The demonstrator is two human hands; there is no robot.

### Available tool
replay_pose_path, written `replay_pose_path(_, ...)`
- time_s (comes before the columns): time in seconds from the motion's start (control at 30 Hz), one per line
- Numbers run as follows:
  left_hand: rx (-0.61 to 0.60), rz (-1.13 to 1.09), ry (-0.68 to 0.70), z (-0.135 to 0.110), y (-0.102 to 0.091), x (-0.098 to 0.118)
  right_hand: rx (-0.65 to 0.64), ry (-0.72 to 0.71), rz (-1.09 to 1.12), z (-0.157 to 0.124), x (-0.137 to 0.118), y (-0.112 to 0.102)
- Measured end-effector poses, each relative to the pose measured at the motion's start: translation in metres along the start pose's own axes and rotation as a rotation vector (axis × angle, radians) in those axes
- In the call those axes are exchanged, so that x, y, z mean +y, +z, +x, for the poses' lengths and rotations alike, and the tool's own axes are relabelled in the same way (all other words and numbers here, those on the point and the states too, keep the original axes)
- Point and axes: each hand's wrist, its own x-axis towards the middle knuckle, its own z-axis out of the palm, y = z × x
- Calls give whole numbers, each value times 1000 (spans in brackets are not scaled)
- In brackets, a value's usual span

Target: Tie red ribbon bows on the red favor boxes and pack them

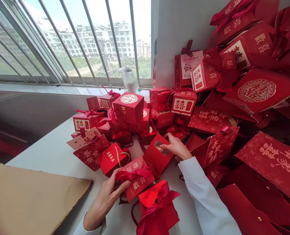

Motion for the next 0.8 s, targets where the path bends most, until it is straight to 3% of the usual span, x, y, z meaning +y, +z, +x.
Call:
replay_pose_path(0.23, 45, 3, -33, -7, -3, 0, 10, 60, 243, 10, 12, -13)
replay_pose_path(0.47, 93, -47, -51, -11, -4, 0, -32, 57, 569, 2, 5, -27)
replay_pose_path(0.8, 87, 72, 9, 0, -3, -6, -90, 89, 673, -7, -2, -3)
